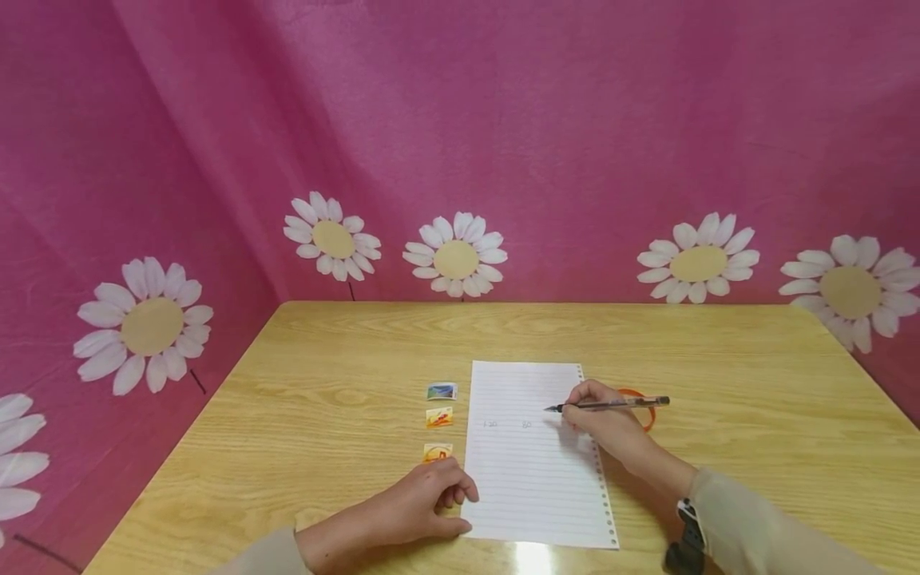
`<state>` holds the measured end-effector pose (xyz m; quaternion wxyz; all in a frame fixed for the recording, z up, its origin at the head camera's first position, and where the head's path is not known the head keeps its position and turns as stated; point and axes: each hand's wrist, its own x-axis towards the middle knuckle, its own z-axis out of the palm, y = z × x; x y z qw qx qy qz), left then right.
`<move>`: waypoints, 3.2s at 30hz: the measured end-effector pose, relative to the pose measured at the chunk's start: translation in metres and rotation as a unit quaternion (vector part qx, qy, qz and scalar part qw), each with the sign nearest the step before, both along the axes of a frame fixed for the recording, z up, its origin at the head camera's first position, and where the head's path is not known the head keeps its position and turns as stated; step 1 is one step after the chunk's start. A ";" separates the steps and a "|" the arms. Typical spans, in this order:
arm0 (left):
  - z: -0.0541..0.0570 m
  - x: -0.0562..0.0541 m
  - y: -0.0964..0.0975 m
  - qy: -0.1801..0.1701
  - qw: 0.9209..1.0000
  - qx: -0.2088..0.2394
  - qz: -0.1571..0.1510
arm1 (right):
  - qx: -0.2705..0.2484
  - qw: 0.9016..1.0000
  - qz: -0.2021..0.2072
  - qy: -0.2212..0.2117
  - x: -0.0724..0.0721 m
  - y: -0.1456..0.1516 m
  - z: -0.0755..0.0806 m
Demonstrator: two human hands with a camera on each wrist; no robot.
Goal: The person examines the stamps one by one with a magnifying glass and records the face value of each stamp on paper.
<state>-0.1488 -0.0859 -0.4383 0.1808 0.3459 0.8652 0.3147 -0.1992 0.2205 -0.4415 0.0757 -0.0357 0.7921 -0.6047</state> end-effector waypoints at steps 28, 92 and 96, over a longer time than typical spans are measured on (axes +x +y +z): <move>-0.003 0.001 -0.001 -0.016 1.000 0.019 0.001 | -0.031 0.991 0.056 0.119 0.000 0.048 0.000; -0.003 0.000 -0.002 -0.019 0.999 0.029 -0.006 | -0.037 0.991 -0.033 0.122 0.016 0.152 -0.005; -0.002 0.000 -0.002 -0.019 0.999 0.026 -0.005 | -0.020 0.992 -0.018 0.123 0.018 0.153 -0.004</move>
